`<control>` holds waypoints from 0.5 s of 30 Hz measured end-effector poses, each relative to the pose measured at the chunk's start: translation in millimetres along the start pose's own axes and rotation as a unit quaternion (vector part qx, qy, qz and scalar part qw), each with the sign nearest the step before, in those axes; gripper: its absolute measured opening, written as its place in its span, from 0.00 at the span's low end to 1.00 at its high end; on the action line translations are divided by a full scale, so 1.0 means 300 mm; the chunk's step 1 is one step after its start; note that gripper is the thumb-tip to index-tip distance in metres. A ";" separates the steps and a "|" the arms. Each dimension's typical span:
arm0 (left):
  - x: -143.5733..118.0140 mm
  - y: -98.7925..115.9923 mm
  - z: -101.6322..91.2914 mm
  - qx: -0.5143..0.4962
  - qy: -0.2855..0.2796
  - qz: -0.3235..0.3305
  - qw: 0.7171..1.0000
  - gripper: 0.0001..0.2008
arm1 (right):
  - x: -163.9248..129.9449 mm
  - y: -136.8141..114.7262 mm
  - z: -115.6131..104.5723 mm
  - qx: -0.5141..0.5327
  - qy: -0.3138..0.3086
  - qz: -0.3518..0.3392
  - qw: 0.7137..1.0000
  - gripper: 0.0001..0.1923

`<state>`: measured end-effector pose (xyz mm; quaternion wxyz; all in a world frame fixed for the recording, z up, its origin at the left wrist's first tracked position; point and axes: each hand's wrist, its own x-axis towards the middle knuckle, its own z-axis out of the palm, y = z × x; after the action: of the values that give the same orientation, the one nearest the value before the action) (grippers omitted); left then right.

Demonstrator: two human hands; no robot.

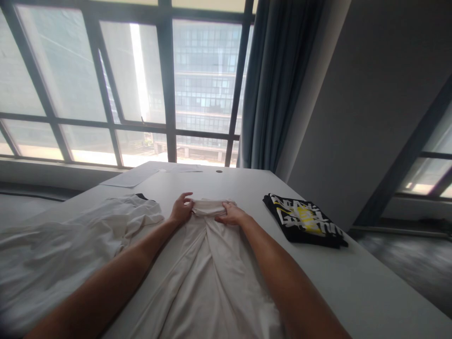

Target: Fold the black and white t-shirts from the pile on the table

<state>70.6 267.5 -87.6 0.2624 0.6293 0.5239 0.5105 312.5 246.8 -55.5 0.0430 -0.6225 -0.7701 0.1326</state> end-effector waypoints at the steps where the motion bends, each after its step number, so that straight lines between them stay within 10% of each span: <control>1: 0.000 0.000 -0.001 -0.006 0.004 -0.011 1.000 0.20 | 0.005 0.007 0.004 0.009 0.000 0.001 1.000 0.54; 9: -0.015 0.013 -0.006 0.011 0.029 0.004 1.000 0.19 | 0.046 0.031 -0.003 -0.022 -0.005 0.047 0.999 0.63; 15: -0.035 0.039 -0.020 0.074 0.038 0.038 0.996 0.18 | 0.061 0.034 -0.006 -0.024 0.100 0.090 0.991 0.37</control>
<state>70.5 252.9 -79.2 0.1752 0.6465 0.5459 0.5033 318.5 266.7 -58.3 0.0928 -0.7004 -0.7056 0.0544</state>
